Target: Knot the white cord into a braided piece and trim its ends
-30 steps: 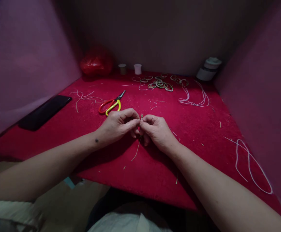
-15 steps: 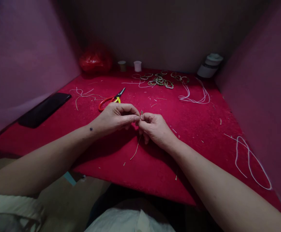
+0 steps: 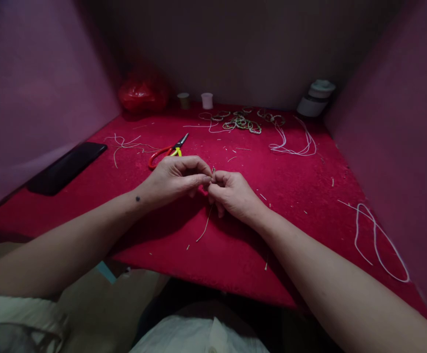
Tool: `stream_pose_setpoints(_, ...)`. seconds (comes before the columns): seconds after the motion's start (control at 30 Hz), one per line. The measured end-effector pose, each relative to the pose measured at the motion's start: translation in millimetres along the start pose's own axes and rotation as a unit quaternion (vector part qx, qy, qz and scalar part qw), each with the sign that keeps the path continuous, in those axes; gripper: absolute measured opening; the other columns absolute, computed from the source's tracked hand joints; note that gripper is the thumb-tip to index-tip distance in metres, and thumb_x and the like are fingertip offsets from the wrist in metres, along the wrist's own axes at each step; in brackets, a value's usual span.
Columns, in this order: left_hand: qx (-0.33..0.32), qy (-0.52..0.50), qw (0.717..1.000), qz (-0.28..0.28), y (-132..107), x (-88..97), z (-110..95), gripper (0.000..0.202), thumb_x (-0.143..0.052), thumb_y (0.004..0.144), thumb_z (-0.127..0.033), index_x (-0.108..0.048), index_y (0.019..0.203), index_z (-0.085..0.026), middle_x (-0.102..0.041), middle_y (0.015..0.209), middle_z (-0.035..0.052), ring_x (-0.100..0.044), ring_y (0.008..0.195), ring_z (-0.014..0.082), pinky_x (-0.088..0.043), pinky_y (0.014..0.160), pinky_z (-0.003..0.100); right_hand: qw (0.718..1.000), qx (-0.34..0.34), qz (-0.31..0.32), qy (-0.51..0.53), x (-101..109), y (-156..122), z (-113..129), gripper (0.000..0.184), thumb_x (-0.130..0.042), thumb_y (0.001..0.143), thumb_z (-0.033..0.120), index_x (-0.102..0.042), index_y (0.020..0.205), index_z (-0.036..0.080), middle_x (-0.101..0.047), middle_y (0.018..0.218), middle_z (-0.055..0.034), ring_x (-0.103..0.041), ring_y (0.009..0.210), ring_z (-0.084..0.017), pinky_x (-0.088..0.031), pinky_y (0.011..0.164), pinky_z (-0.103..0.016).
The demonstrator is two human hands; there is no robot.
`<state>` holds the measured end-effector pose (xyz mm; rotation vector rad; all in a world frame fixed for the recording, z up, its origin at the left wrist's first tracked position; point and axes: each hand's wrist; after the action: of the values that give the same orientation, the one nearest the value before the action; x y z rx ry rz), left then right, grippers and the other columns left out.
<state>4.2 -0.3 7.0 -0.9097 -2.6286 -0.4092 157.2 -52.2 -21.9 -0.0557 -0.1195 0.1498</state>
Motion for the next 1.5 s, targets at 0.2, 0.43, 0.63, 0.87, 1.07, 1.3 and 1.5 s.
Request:
stream_pose_setpoints(0.2, 0.008, -0.022, 1.000, -0.005, 1, 0.4, -1, 0.010, -0.056, 0.074, -0.003, -0.062, 0.076, -0.010, -0.058, 0.057, -0.0044, -0.050, 0.042, 0.0029, -0.039, 0.041, 0.013, 1.000, 0.003, 0.002, -0.001, 0, 0, -1, 0.007, -0.051, 0.073, 0.015, -0.054, 0.067, 0.017, -0.054, 0.052, 0.0060, -0.045, 0.032, -0.005, -0.033, 0.033, -0.018)
stream_pose_setpoints(0.43, -0.012, -0.018, 1.000, -0.013, 0, -2.9, 6, 0.006, -0.060, 0.075, -0.007, -0.058, 0.074, -0.012, -0.057, 0.054, -0.0050, -0.051, 0.042, 0.0038, -0.040, 0.042, 0.013, 1.000, 0.001, -0.005, -0.003, 0, 0, 2, 0.009, -0.051, 0.069, 0.012, -0.054, 0.063, 0.017, -0.054, 0.048, 0.0066, -0.045, 0.030, -0.005, -0.034, 0.032, -0.017)
stream_pose_setpoints(0.63, -0.054, 0.012, 0.998, -0.014, -1, -5.0, 13, 0.007, -0.057, 0.077, -0.006, -0.058, 0.077, -0.013, -0.058, 0.057, -0.0048, -0.054, 0.045, 0.0037, -0.042, 0.044, 0.013, 1.000, 0.004, -0.006, 0.011, 0, 0, 1, 0.011, -0.051, 0.071, 0.013, -0.053, 0.062, 0.017, -0.052, 0.044, 0.0074, -0.046, 0.030, -0.005, -0.034, 0.032, -0.017)
stream_pose_setpoints(0.87, 0.014, -0.037, 0.999, 0.017, 0, -5.9, 7, 0.003, -0.058, 0.079, -0.011, -0.060, 0.077, -0.013, -0.055, 0.057, -0.0034, -0.054, 0.046, 0.0054, -0.042, 0.039, 0.014, 0.999, 0.006, 0.000, 0.038, 1, -1, 1, 0.011, -0.051, 0.071, 0.010, -0.055, 0.062, 0.016, -0.055, 0.048, 0.0064, -0.047, 0.031, -0.007, -0.035, 0.031, -0.018)
stream_pose_setpoints(1.07, 0.135, -0.110, 0.984, 0.030, 4, 10.4, 6, 0.005, -0.057, 0.084, -0.019, -0.056, 0.087, -0.016, -0.059, 0.050, -0.0033, -0.048, 0.033, 0.0070, -0.037, 0.033, 0.016, 0.998, 0.012, -0.016, 0.060, 1, -1, -2, 0.014, -0.059, 0.078, 0.020, -0.055, 0.065, 0.017, -0.057, 0.049, 0.0058, -0.047, 0.031, -0.007, -0.036, 0.032, -0.019)
stream_pose_setpoints(1.3, 0.196, -0.136, 0.965, 0.112, 8, 16.5, 15, 0.013, -0.064, 0.080, -0.024, -0.059, 0.077, -0.013, -0.057, 0.048, -0.0014, -0.047, 0.035, 0.0060, -0.034, 0.034, 0.016, 0.998, 0.010, -0.011, 0.068, 2, -1, -3, 0.016, -0.062, 0.079, 0.023, -0.055, 0.066, 0.017, -0.058, 0.050, 0.0051, -0.048, 0.032, -0.007, -0.036, 0.032, -0.019)
stream_pose_setpoints(1.5, 0.166, -0.124, 0.972, 0.111, 6, 13.0, 11, 0.010, -0.059, 0.080, -0.020, -0.057, 0.072, -0.015, -0.056, 0.046, -0.0028, -0.045, 0.032, 0.0052, -0.032, 0.033, 0.016, 0.997, 0.007, -0.010, 0.071, 1, -1, -3, 0.017, -0.063, 0.079, 0.024, -0.055, 0.066, 0.017, -0.058, 0.050, 0.0052, -0.048, 0.032, -0.007, -0.036, 0.033, -0.019)
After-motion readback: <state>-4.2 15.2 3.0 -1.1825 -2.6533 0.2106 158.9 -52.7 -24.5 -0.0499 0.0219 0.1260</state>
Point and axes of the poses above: each hand's wrist, its own y-axis towards the middle knuckle, its own x-axis out of the back of the hand, z = x × y
